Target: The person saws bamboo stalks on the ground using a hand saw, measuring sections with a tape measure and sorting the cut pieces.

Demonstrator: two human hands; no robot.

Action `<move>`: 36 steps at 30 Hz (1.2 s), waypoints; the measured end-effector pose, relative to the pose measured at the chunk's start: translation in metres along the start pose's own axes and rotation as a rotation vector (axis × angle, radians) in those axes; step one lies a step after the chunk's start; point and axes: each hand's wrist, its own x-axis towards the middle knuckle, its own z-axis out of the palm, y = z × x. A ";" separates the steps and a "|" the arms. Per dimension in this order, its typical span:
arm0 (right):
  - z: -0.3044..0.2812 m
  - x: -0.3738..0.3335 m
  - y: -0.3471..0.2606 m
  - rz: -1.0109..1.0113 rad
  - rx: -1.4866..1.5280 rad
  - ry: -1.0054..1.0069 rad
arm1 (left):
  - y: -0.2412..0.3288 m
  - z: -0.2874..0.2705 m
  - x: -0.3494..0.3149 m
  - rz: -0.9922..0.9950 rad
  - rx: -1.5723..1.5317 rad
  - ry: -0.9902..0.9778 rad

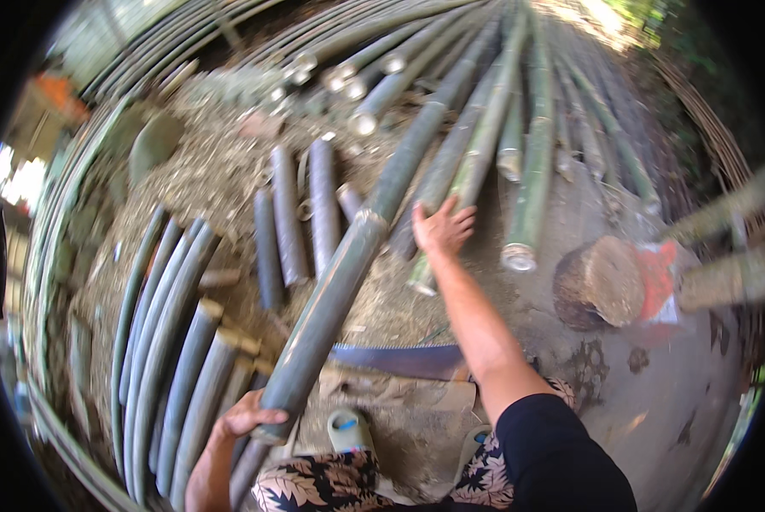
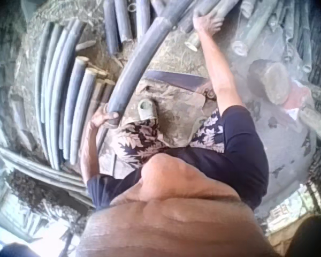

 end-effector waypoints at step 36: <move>-0.142 -0.426 0.636 0.100 0.642 -0.348 | -0.114 0.111 -0.103 0.269 1.296 1.466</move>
